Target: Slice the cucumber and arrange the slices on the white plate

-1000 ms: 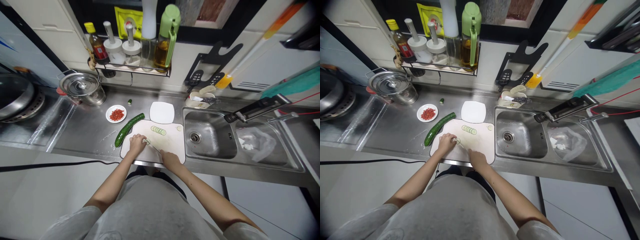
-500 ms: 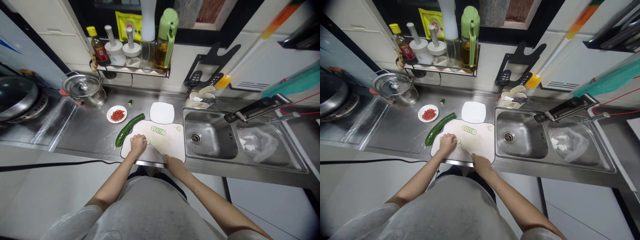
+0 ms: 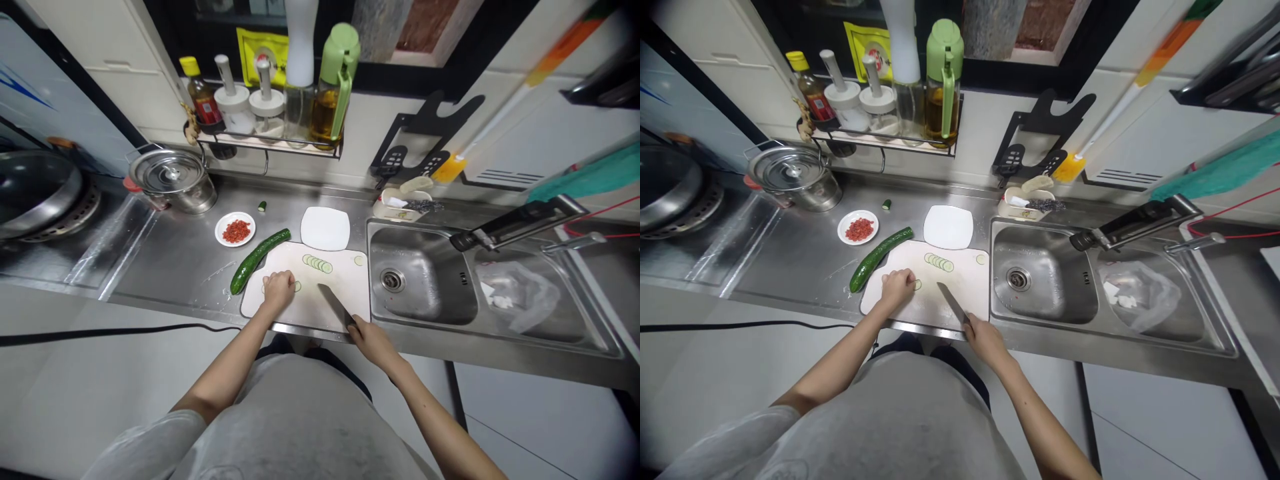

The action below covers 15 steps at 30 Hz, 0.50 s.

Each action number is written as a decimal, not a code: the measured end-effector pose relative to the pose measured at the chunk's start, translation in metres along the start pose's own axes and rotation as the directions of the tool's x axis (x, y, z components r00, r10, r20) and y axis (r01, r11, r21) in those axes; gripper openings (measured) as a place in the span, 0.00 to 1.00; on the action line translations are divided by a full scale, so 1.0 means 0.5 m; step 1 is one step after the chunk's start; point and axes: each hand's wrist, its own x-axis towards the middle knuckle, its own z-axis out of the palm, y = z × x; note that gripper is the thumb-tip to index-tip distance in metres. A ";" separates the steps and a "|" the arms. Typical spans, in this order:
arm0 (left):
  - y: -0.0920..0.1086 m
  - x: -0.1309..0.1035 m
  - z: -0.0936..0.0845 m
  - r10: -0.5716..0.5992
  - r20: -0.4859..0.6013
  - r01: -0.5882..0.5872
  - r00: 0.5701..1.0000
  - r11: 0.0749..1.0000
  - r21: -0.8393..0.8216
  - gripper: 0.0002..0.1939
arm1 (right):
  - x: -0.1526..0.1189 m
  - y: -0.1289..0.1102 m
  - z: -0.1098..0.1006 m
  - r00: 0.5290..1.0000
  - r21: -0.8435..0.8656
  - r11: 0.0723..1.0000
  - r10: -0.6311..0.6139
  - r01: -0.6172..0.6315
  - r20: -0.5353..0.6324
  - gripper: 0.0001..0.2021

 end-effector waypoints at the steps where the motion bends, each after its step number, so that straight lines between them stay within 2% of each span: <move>1: 0.002 -0.002 -0.002 -0.001 0.014 0.001 1.000 1.000 -0.019 0.03 | 0.000 0.003 0.002 1.000 0.014 1.000 0.012 -0.012 -0.006 0.13; 5: -0.001 -0.023 -0.011 0.022 0.029 -0.019 0.999 0.996 -0.088 0.05 | 0.007 0.008 0.008 1.000 0.041 0.999 0.020 -0.019 -0.021 0.14; 8: -0.022 -0.044 -0.018 0.028 0.013 -0.027 1.000 0.994 -0.108 0.05 | 0.012 0.006 0.010 1.000 0.050 0.999 0.009 -0.008 -0.022 0.15; 15: -0.096 -0.056 -0.040 -0.117 -0.067 0.114 0.991 0.992 -0.049 0.07 | 0.017 -0.008 0.015 0.999 0.074 0.997 -0.038 0.039 -0.005 0.14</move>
